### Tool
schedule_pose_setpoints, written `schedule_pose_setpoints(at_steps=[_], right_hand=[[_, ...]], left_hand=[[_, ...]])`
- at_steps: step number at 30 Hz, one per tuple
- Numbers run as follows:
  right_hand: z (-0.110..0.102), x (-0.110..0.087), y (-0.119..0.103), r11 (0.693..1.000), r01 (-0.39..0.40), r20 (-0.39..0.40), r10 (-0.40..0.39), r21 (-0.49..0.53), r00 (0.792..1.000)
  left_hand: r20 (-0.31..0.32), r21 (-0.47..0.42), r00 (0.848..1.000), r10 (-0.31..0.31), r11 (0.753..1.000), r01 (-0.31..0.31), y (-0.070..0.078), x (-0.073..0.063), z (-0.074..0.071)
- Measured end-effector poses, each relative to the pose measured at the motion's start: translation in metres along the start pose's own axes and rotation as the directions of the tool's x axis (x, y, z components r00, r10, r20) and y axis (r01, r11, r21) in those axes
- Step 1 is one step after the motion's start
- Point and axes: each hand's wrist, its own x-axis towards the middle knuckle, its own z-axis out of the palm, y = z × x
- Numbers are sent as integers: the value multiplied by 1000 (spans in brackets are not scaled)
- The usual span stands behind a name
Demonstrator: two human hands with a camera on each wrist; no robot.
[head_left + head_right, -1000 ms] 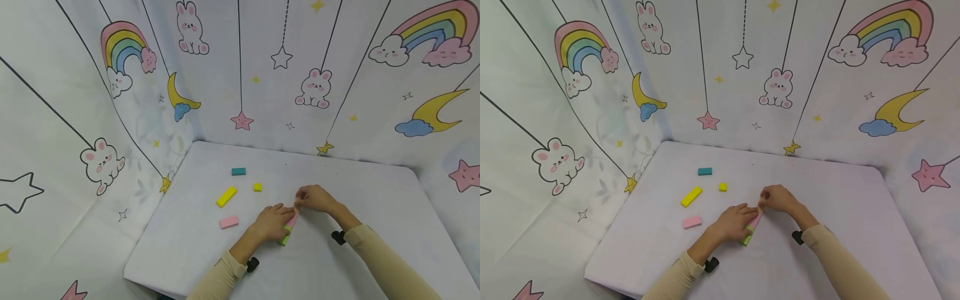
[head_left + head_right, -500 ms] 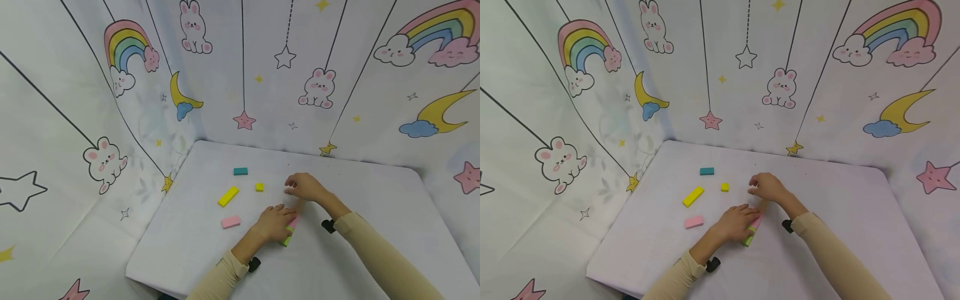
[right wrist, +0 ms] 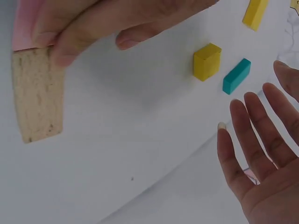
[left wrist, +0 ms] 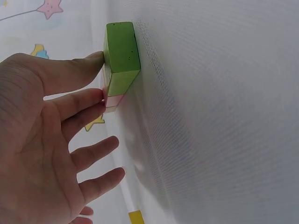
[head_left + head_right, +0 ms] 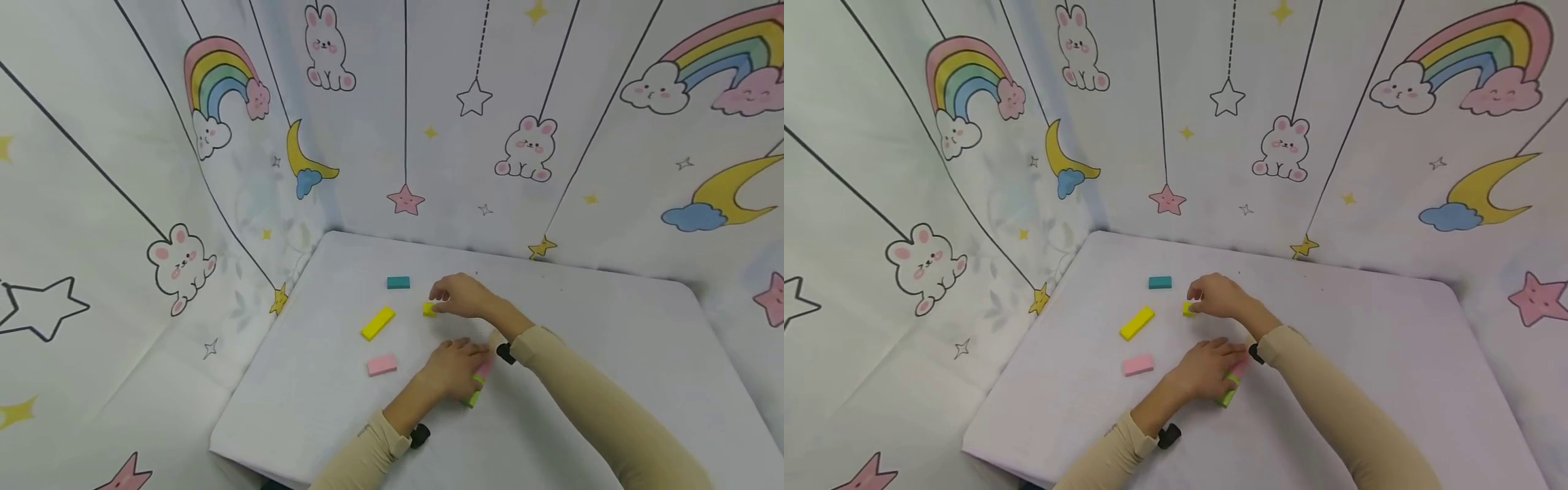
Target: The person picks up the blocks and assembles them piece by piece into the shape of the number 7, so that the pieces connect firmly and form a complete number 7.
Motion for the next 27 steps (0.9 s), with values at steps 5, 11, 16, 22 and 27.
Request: schedule_pose_setpoints(at_steps=[5, 11, 16, 22, 27], right_hand=[[-1, 21, -17, 999, -23, 46, 24, -34, 999], [3, 43, -35, 998, -31, 89, 35, -52, 995], [16, 57, -46, 998, -40, 127, 45, -38, 991], [35, 71, -58, 997, -70, 144, 71, -13, 987], [47, 76, -74, 996, -67, 184, 77, -60, 980]], left_hand=[[23, -2, 1000, -5, 1000, 5, -1, 1, 4], [35, -16, 999, -19, 1000, 20, 0, 2, 5], [22, 15, 1000, -20, 1000, 20, 2, 2, 7], [-12, 58, 1000, -18, 998, 19, 3, 1, 6], [43, -24, 999, -18, 1000, 19, 1, -3, 2]])
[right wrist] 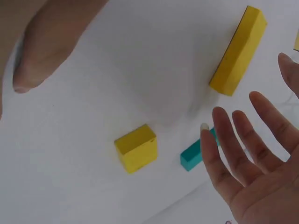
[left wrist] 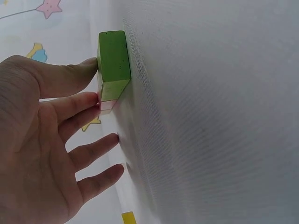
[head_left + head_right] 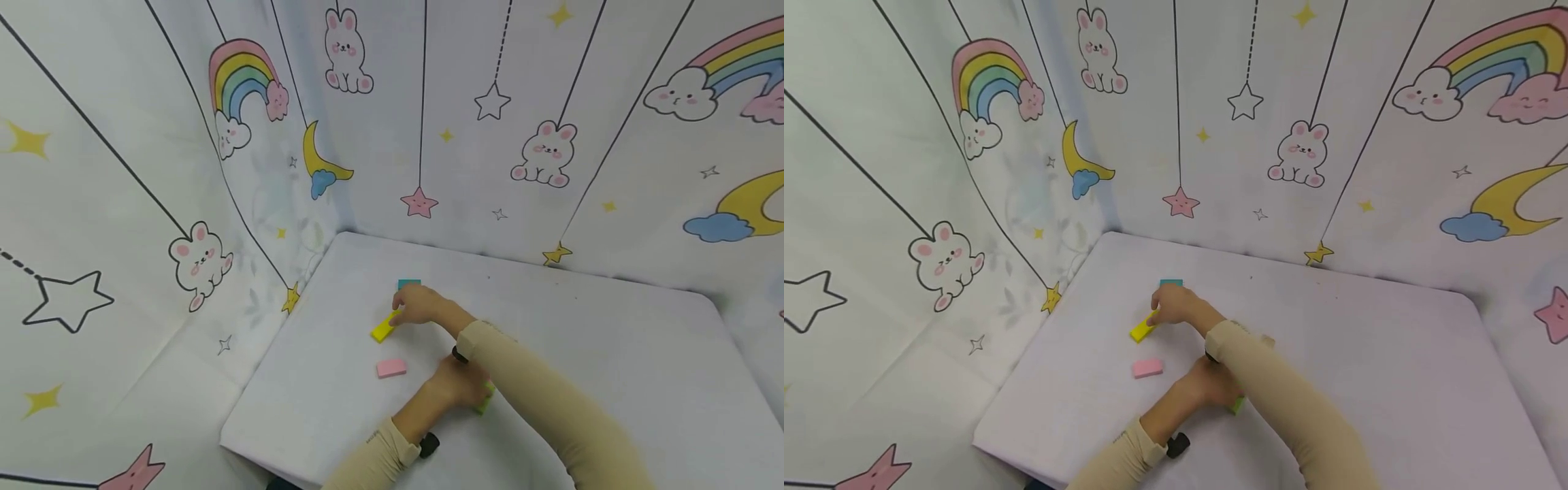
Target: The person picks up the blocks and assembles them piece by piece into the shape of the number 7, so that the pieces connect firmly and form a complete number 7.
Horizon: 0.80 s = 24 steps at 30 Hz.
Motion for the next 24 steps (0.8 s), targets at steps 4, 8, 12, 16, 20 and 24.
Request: schedule_pose_setpoints(at_steps=[4, 8, 12, 16, 20, 24], right_hand=[[4, 1, -12, 999, -18, 26, 19, -41, 999], [8, 3, -22, 995, -54, 46, 57, -83, 997], [12, 5, -29, 986, -67, 45, 75, -155, 996], [17, 7, -33, 973, -74, 24, 81, -220, 996], [21, 11, -33, 967, -82, 9, 87, -242, 996], [24, 14, -35, 963, -95, 7, 100, -253, 995]], left_hand=[[-32, -79, 999, -3, 997, 1, 1, -4, 0], [-93, -94, 996, 2, 996, -10, 1, -8, -2], [-148, -59, 987, 60, 996, -69, -1, -9, -2], [-190, -12, 973, 132, 990, -137, -2, -9, -3], [-206, -31, 968, 141, 988, -150, -3, -12, -7], [-203, -67, 968, 146, 984, -162, -4, -13, -9]])
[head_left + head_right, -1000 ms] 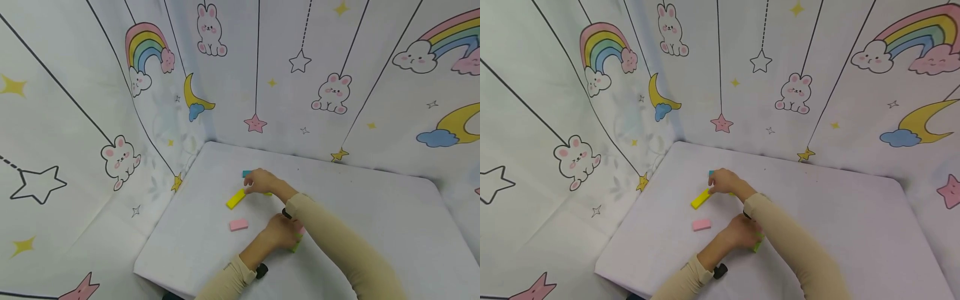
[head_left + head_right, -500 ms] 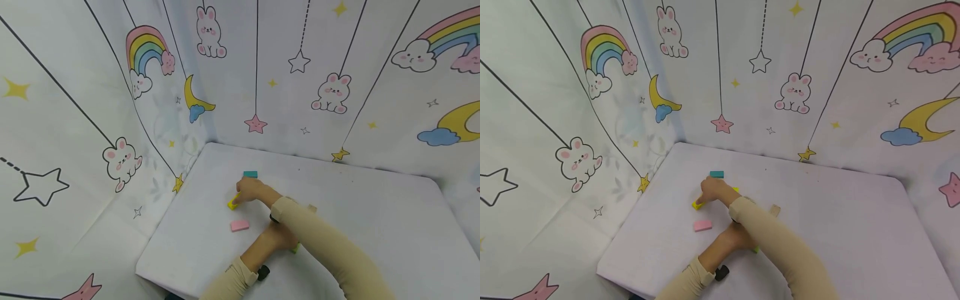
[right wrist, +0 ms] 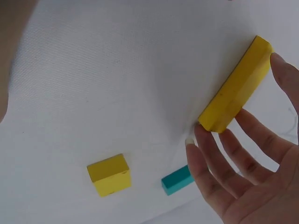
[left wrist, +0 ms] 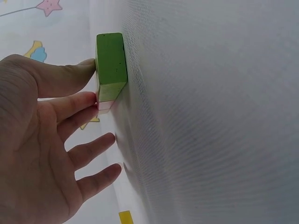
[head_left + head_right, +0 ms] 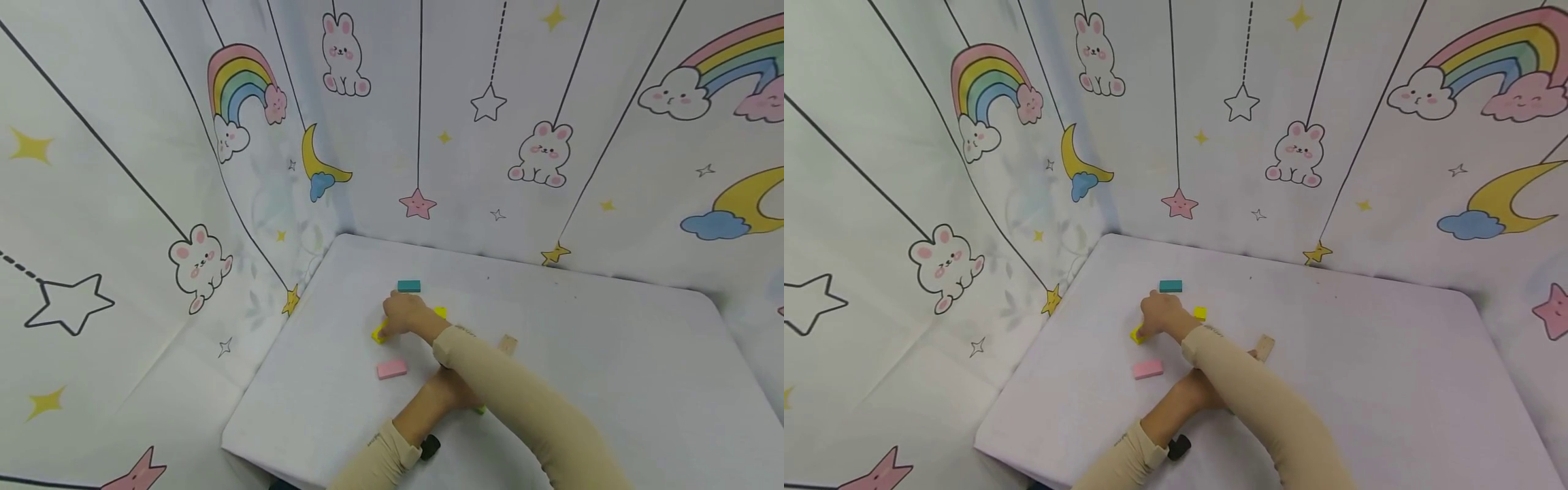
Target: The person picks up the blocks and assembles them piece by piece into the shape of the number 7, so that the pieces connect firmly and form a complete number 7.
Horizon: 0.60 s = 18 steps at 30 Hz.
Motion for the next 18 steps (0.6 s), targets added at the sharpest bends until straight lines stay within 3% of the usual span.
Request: schedule_pose_setpoints(at_steps=[10, 18], right_hand=[[6, 6, -1, 999, -38, 9, 39, -36, 999], [5, -1, -9, 997, -1, 9, 2, -76, 1000]], left_hand=[[33, -65, 999, 36, 997, -33, -4, 2, 7], [7, -54, 999, 35, 998, -35, -5, 0, 7]])
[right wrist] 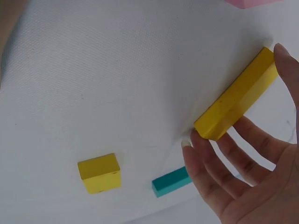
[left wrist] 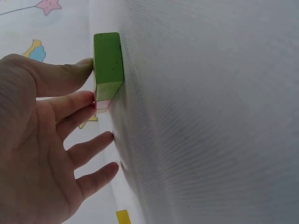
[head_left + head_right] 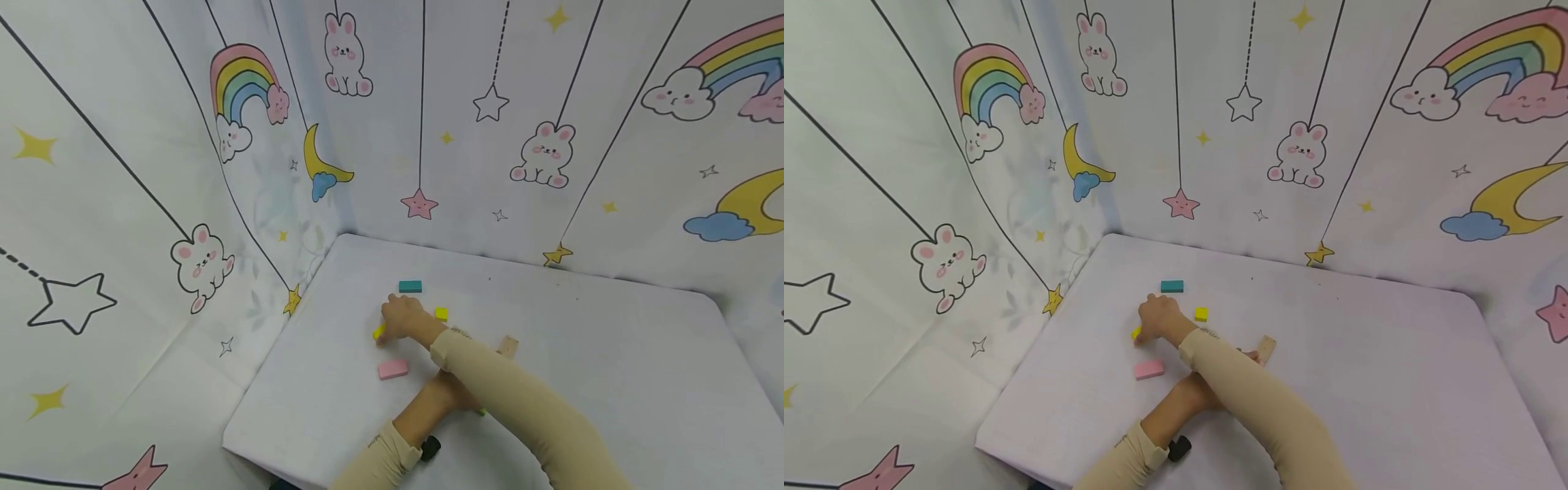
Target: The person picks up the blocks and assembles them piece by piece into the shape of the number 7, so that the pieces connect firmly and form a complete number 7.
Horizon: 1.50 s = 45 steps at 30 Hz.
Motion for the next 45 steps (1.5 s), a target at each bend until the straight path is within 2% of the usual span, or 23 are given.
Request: schedule_pose_setpoints(at_steps=[8, 17, 22, 25, 30, 36, 41, 45], right_hand=[[0, -1, 1, 1000, -28, -3, 28, -10, 1000], [3, 6, 14, 999, -48, -11, 48, 2, 999], [3, 8, 21, 999, -50, -16, 50, 2, 999], [2, 8, 25, 998, -57, -16, 57, 15, 998], [1, 9, 34, 996, -72, -5, 73, 52, 997], [0, 11, 49, 993, -102, -5, 103, 51, 995], [1, 12, 59, 992, -115, -15, 116, 51, 993], [1, 11, 65, 990, -121, -25, 124, 78, 992]], left_hand=[[-29, -62, 1000, -3, 998, 2, -1, 1, 2], [-20, 16, 997, -80, 997, 80, 4, 1, -1], [-9, 60, 995, -96, 994, 96, 3, 4, 5], [-8, 57, 994, -112, 992, 113, 2, 4, 7], [14, 7, 990, -140, 990, 140, 2, 5, 7], [35, -14, 990, -139, 990, 139, 2, 7, 7], [76, -42, 980, -185, 981, 188, 2, 8, 8], [106, -2, 971, -216, 976, 217, 1, 10, 10]])
